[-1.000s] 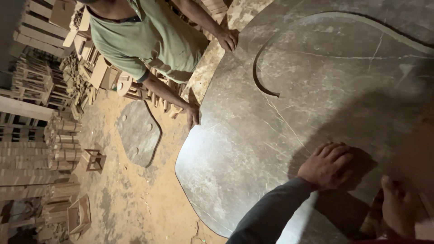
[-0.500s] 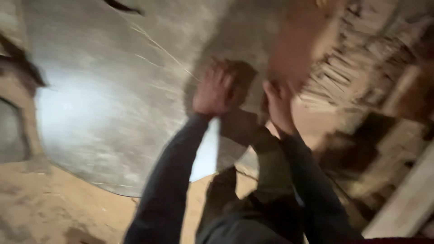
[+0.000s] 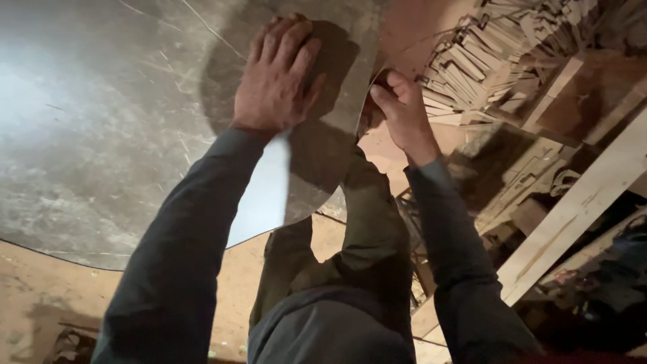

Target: The person holds a large irregular marble-look tabletop panel against their body and presses along its surface, then fits a flexible dark edging strip along the panel's curved edge, adjusting it into place by hand. With help from another person, they carry the panel across the workshop and set it down on a work surface.

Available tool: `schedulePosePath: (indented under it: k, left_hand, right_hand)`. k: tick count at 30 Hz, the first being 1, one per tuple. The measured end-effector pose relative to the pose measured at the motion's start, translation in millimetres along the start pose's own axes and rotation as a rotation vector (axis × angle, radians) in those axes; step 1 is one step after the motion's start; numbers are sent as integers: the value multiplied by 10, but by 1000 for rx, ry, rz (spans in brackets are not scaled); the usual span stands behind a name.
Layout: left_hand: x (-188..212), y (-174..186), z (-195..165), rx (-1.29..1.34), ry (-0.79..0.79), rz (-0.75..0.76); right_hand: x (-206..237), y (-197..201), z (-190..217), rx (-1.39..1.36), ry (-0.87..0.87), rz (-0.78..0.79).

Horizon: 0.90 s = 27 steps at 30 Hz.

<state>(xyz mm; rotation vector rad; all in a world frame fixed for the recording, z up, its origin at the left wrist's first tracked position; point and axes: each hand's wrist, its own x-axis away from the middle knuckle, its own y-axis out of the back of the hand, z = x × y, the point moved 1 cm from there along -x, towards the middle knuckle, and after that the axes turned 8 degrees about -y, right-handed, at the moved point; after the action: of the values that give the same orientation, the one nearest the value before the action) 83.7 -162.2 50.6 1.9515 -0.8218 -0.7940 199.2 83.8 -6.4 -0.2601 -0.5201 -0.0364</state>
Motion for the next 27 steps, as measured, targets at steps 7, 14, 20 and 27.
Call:
schedulePosePath:
  k: [7,14,20,27]
  left_hand:
    - [24,-5,42,32,3,8]
    - [-5,-4,23,21,59,6]
    - [-59,153,101,66,14,3]
    - [-137,598,-95,-85,174,-52]
  right_hand:
    - [-41,-72,-246,-357,-137,7]
    - [-42,-82,-543,-486,-195,-118]
    - [-218,80,-994,-587,-279,-140]
    - [-527,65,-930,-379,-415,-120]
